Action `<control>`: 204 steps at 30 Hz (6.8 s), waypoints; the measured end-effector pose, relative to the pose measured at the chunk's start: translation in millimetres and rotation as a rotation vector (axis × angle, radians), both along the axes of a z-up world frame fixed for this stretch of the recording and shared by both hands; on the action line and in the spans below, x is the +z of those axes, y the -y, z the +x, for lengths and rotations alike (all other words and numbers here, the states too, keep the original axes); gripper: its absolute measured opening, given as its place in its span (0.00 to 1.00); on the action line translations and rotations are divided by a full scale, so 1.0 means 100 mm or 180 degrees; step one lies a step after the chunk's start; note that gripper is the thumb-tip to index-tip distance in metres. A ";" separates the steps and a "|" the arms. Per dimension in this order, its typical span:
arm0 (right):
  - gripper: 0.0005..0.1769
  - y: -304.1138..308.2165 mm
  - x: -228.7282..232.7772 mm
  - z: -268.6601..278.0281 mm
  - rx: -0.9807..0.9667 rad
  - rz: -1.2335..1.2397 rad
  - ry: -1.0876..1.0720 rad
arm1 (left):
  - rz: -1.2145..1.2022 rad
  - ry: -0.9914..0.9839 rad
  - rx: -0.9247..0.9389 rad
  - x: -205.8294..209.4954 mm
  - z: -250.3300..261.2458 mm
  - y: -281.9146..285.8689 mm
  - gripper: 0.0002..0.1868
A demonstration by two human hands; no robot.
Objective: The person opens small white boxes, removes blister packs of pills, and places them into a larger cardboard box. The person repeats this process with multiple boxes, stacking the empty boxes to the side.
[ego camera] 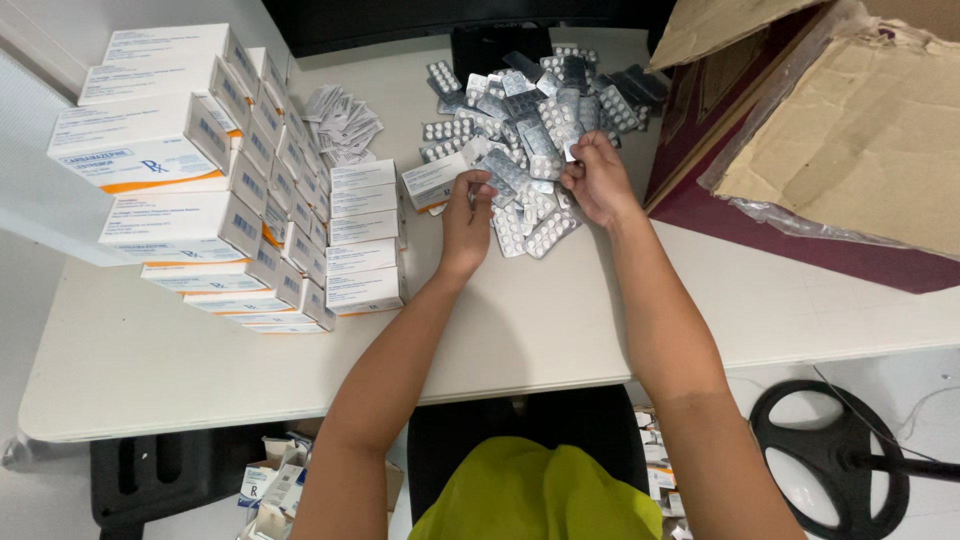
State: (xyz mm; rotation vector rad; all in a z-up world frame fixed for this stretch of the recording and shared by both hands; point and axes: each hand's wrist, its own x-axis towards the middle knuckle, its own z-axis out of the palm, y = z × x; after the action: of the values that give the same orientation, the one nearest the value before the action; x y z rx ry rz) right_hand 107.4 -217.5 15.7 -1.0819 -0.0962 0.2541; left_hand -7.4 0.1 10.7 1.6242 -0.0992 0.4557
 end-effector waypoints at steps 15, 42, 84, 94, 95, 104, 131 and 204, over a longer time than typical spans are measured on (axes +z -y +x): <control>0.07 -0.16 0.34 -0.34 0.0743 0.0338 -0.0364 | 0.0028 -0.0022 -0.0026 0.02 -0.02 0.03 0.10; 0.17 -0.27 0.58 -0.62 0.0791 -0.4115 0.1907 | 0.0047 0.0050 -0.0004 -0.02 0.00 0.01 0.12; 0.27 -0.52 0.53 -1.01 0.0896 -0.4820 0.2497 | -0.2233 -0.0673 -0.0428 -0.16 0.36 -0.18 0.33; 0.25 -0.52 0.69 -0.96 0.0801 -0.4612 0.1861 | -0.1716 -0.0557 -0.0044 -0.18 0.38 -0.14 0.31; 0.21 -0.51 0.71 -0.95 0.0511 -0.4511 0.1913 | -0.1680 -0.0525 -0.0014 -0.17 0.37 -0.14 0.32; 0.19 -0.62 0.80 -1.18 0.0224 -0.2691 0.3398 | -0.1891 -0.0705 -0.0219 -0.03 0.22 0.11 0.27; 0.13 -0.51 0.32 -0.74 0.0690 -0.1765 0.1287 | -0.1834 -0.0188 -0.0821 -0.09 0.23 0.11 0.17; 0.20 -0.55 0.48 -0.83 -0.0332 -0.4573 0.3856 | -0.2076 -0.0613 0.0268 0.13 0.13 0.01 0.12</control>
State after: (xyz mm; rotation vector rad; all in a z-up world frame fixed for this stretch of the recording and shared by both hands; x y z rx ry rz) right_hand 24.7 -162.5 63.9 -2.5375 -1.0567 -0.5865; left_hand 5.2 -1.0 23.3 1.0227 0.2434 0.3444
